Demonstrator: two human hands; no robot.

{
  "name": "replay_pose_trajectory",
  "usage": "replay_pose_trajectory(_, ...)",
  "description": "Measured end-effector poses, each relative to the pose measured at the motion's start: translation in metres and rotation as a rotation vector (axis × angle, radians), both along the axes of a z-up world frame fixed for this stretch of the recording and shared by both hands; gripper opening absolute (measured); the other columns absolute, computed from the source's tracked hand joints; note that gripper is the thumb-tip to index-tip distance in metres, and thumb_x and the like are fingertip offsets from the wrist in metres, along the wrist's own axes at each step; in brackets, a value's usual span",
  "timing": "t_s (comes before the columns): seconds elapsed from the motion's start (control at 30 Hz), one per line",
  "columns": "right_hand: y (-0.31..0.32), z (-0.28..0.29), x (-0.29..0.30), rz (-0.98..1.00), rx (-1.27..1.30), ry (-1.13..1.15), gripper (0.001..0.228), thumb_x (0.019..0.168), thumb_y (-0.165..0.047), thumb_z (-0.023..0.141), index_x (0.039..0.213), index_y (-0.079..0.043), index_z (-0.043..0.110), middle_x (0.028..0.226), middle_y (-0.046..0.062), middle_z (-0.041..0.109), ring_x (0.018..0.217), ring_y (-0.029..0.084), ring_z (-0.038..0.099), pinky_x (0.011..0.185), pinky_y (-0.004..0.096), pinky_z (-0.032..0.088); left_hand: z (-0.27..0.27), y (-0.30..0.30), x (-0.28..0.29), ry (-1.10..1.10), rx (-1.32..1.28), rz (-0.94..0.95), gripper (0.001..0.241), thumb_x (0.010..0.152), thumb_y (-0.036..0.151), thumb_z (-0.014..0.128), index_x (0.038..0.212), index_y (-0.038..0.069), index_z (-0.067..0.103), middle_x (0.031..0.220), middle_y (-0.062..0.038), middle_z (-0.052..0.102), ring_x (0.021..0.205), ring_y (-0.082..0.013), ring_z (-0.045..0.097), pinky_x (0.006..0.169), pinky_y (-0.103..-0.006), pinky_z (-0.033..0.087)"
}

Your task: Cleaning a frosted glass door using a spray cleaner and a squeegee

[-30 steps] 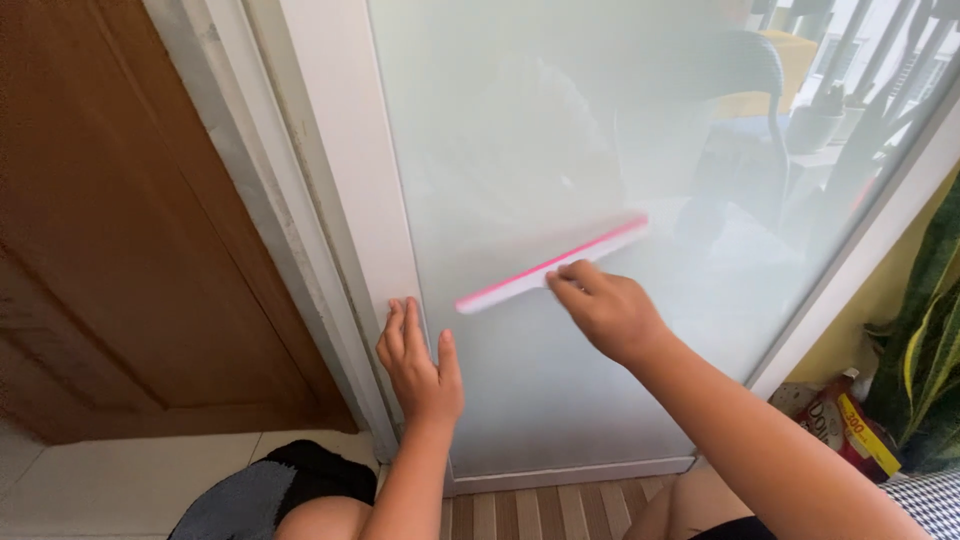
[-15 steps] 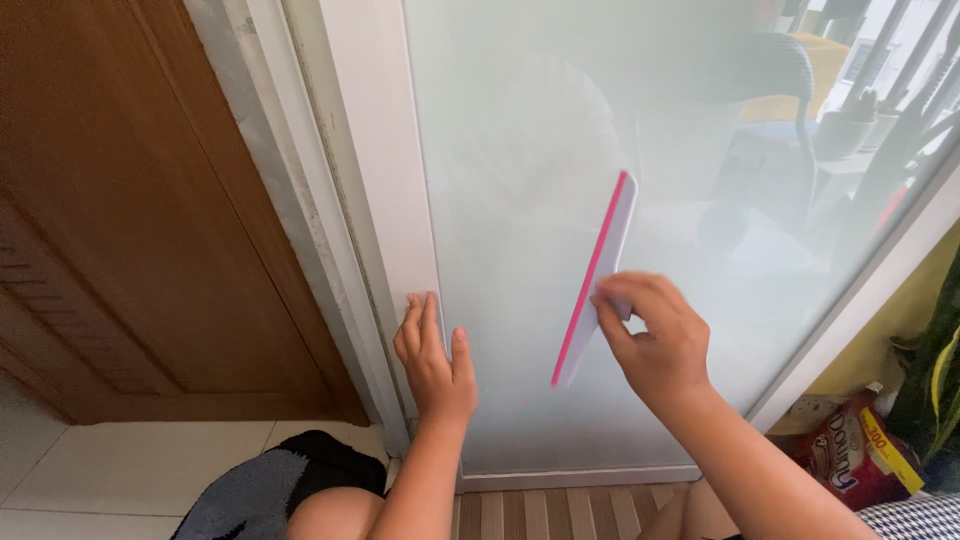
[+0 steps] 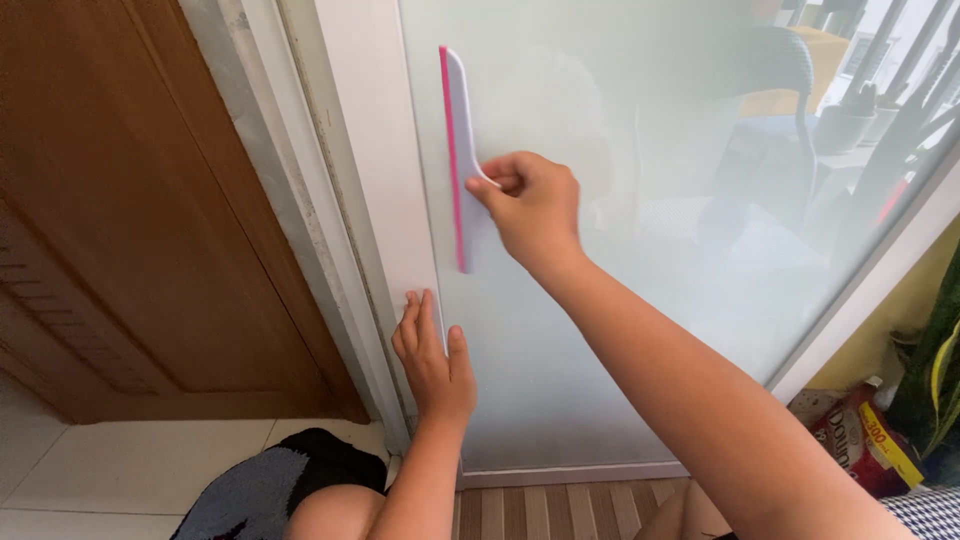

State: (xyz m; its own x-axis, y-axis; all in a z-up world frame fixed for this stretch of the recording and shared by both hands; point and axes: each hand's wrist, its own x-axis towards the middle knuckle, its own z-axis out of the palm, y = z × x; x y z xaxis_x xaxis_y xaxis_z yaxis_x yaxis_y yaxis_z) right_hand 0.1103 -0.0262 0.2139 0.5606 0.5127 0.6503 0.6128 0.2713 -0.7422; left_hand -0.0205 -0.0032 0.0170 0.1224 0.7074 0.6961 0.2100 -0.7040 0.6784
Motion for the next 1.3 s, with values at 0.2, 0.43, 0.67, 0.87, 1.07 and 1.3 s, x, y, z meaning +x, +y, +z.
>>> replay_pose_trajectory(0.2, 0.019, 0.01, -0.018, 0.011, -0.084, -0.062, 0.017, 0.08, -0.019, 0.086, 0.091, -0.009, 0.076, 0.071, -0.001, 0.074, 0.056, 0.007, 0.071, 0.05, 0.02, 0.059, 0.0, -0.001, 0.0, 0.014, -0.017, -0.011, 0.062, 0.107, 0.038, 0.035, 0.157, 0.002, 0.035, 0.157, -0.023, 0.031, 0.144, -0.0465, 0.028, 0.117, -0.0576, 0.024)
replay_pose_trajectory(0.43, 0.01, 0.014, -0.012, -0.035, -0.145, -0.224, 0.019, 0.085, -0.021, 0.084, 0.089, -0.005, 0.075, 0.075, 0.004, 0.072, 0.061, 0.014, 0.071, 0.054, 0.025, 0.06, -0.005, 0.002, 0.0, 0.055, 0.012, 0.021, 0.062, 0.107, 0.039, 0.036, 0.158, 0.003, 0.035, 0.158, -0.023, 0.031, 0.143, -0.046, 0.028, 0.116, -0.057, 0.024)
replay_pose_trajectory(0.67, -0.04, -0.043, 0.047, -0.091, 0.063, -0.007, 0.037, 0.084, -0.02, 0.09, 0.087, 0.007, 0.065, 0.066, 0.014, 0.065, 0.044, 0.021, 0.067, 0.043, 0.03, 0.057, -0.003, 0.0, -0.004, 0.023, 0.0, -0.003, 0.062, 0.106, 0.038, 0.038, 0.156, 0.002, 0.039, 0.16, -0.023, 0.03, 0.144, -0.0458, 0.03, 0.116, -0.0569, 0.026)
replay_pose_trajectory(0.87, -0.07, -0.151, 0.069, -0.208, -0.046, 0.479, 0.032, 0.088, -0.019, 0.084, 0.083, 0.004, 0.062, 0.059, 0.018, 0.063, 0.049, 0.029, 0.07, 0.048, 0.039, 0.06, -0.003, 0.0, -0.003, 0.043, 0.032, 0.024, 0.06, 0.106, 0.035, 0.041, 0.156, 0.002, 0.04, 0.16, -0.024, 0.031, 0.143, -0.0461, 0.031, 0.116, -0.0584, 0.027)
replay_pose_trajectory(1.07, -0.082, -0.113, 0.064, -0.042, 0.062, 0.64, 0.027, 0.095, -0.013, 0.075, 0.091, 0.006, 0.057, 0.065, 0.012, 0.057, 0.05, 0.024, 0.066, 0.05, 0.034, 0.062, -0.007, 0.004, 0.0, 0.065, 0.044, 0.058, 0.06, 0.105, 0.037, 0.042, 0.156, 0.004, 0.041, 0.16, -0.022, 0.032, 0.141, -0.0454, 0.032, 0.116, -0.0576, 0.027)
replay_pose_trajectory(1.3, -0.074, 0.003, 0.089, -0.019, 0.317, 0.528, 0.039, 0.099, -0.031, 0.066, 0.102, 0.007, 0.056, 0.062, 0.014, 0.062, 0.047, 0.018, 0.071, 0.047, 0.027, 0.063, -0.008, 0.002, 0.002, 0.073, 0.045, 0.113, 0.064, 0.105, 0.046, 0.038, 0.156, 0.008, 0.042, 0.16, -0.021, 0.033, 0.14, -0.044, 0.034, 0.112, -0.0566, 0.03)
